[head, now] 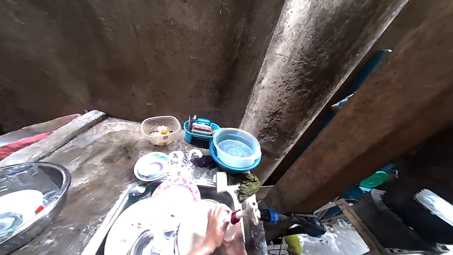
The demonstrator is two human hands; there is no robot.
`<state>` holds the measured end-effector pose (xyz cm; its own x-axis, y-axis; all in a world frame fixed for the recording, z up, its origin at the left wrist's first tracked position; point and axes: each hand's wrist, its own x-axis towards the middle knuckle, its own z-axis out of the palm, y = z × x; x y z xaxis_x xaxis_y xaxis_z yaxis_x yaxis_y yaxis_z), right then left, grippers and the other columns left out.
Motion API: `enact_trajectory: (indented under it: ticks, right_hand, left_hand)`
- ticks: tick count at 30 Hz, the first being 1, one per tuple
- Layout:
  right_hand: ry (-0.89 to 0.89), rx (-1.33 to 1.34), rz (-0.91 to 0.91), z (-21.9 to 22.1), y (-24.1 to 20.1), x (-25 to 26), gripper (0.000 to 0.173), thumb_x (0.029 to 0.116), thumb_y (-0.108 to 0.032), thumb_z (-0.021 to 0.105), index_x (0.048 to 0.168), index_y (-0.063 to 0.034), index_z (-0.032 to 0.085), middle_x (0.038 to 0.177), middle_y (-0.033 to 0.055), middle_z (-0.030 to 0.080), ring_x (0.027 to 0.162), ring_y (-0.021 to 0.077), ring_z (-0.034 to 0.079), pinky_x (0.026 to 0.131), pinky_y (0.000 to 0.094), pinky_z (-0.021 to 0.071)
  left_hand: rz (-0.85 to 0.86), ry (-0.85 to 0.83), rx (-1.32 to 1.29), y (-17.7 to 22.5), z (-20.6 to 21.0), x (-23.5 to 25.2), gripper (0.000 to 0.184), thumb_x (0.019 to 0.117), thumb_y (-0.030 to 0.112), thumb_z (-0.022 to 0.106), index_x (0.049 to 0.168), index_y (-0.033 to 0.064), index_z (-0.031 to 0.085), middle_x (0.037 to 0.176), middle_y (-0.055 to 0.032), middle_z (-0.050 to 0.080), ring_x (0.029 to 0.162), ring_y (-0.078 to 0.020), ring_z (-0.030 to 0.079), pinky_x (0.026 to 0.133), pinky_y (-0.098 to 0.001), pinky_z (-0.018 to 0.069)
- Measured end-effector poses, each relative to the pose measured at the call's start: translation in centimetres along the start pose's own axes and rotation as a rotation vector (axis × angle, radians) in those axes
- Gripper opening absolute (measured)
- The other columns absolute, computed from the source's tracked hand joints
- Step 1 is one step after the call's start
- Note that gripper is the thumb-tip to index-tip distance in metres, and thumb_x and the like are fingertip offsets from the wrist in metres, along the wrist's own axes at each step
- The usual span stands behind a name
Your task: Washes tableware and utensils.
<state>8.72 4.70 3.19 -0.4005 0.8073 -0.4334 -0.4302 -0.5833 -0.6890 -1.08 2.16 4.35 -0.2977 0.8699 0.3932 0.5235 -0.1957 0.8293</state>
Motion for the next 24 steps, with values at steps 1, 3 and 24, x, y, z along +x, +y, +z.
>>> enact_trajectory:
  ticks: [1,3,24]
  right_hand:
    - [0.078,-0.107,-0.033,0.0,0.1,-0.2,0.054,0.111,-0.045,0.013,0.128,-0.0104,0.05,0.101,0.0074,0.066,0.082,0.0148,0.065,0.067,0.0322,0.0557]
    - [0.246,-0.308,-0.105,0.9,0.0,-1.3,0.042,0.1122,-0.023,0.03,0.149,-0.0034,0.038,0.128,0.0206,0.056,0.099,0.0262,0.06,0.076,0.0426,0.0524]
    - [-0.912,-1.223,-1.098,42.0,12.2,0.0,0.053,0.0805,-0.036,0.083,0.125,-0.0089,0.073,0.139,0.0245,0.06,0.116,0.0463,0.062,0.087,0.0593,0.0542]
  left_hand:
    - [-0.241,0.031,-0.172,-0.2,-0.1,-0.4,0.039,0.0963,0.011,0.047,0.123,-0.0147,0.06,0.126,-0.035,0.058,0.123,-0.0486,0.053,0.109,-0.0595,0.0378]
    - [-0.71,0.056,-0.611,0.2,-0.9,-0.6,0.042,0.1115,0.015,0.029,0.143,-0.0081,0.044,0.14,-0.0269,0.051,0.129,-0.031,0.05,0.111,-0.0435,0.0394]
    - [-0.419,-0.11,0.455,-3.5,-31.2,-7.8,0.044,0.0972,0.028,0.067,0.133,0.0015,0.066,0.15,-0.0278,0.049,0.147,-0.0494,0.033,0.119,-0.0694,0.0178]
